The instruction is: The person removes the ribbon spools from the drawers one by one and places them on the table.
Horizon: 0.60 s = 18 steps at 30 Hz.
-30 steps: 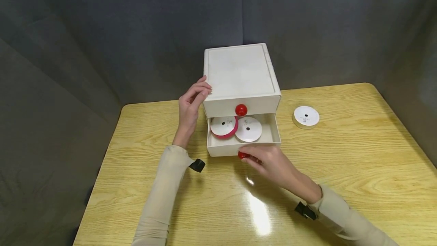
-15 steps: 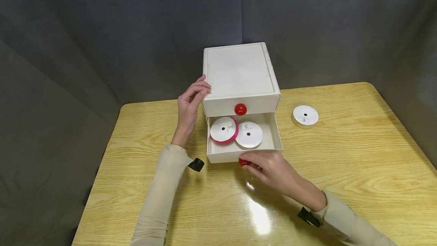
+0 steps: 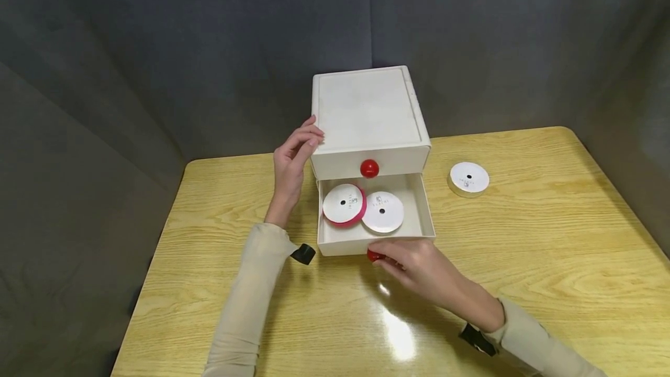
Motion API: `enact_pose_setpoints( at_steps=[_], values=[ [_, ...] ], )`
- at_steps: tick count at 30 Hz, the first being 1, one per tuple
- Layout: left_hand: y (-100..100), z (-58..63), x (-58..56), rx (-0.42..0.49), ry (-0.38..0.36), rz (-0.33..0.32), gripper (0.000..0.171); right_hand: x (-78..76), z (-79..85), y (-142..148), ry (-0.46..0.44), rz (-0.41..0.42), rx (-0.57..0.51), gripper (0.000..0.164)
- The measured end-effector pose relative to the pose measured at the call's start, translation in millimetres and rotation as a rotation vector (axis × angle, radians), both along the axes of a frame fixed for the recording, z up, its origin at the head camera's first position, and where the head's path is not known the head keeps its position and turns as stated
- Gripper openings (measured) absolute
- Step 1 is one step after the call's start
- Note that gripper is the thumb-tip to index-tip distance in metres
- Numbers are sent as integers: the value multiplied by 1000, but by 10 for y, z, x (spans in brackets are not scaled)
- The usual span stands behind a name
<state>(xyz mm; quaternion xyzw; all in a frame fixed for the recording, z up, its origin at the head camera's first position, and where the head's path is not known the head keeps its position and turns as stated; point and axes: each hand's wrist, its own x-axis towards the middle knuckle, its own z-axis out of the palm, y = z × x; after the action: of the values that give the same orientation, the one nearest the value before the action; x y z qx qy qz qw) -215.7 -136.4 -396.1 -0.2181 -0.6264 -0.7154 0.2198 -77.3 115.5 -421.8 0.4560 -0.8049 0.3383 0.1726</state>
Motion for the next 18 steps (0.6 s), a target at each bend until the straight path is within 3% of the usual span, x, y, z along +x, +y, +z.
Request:
enact_pose_setpoints(
  at_steps=[9, 13, 18],
  values=[
    [-8, 0, -4, 19, 0, -3, 15, 29, 148, 20, -37, -21, 157, 29],
    [-16, -8, -1, 27, -7, -4, 18, -9, 294, 52, 6, -4, 93, 19],
    [-24, -10, -6, 26, -8, 13, 19, -224, 470, 73, 67, -5, -27, 15]
  ],
)
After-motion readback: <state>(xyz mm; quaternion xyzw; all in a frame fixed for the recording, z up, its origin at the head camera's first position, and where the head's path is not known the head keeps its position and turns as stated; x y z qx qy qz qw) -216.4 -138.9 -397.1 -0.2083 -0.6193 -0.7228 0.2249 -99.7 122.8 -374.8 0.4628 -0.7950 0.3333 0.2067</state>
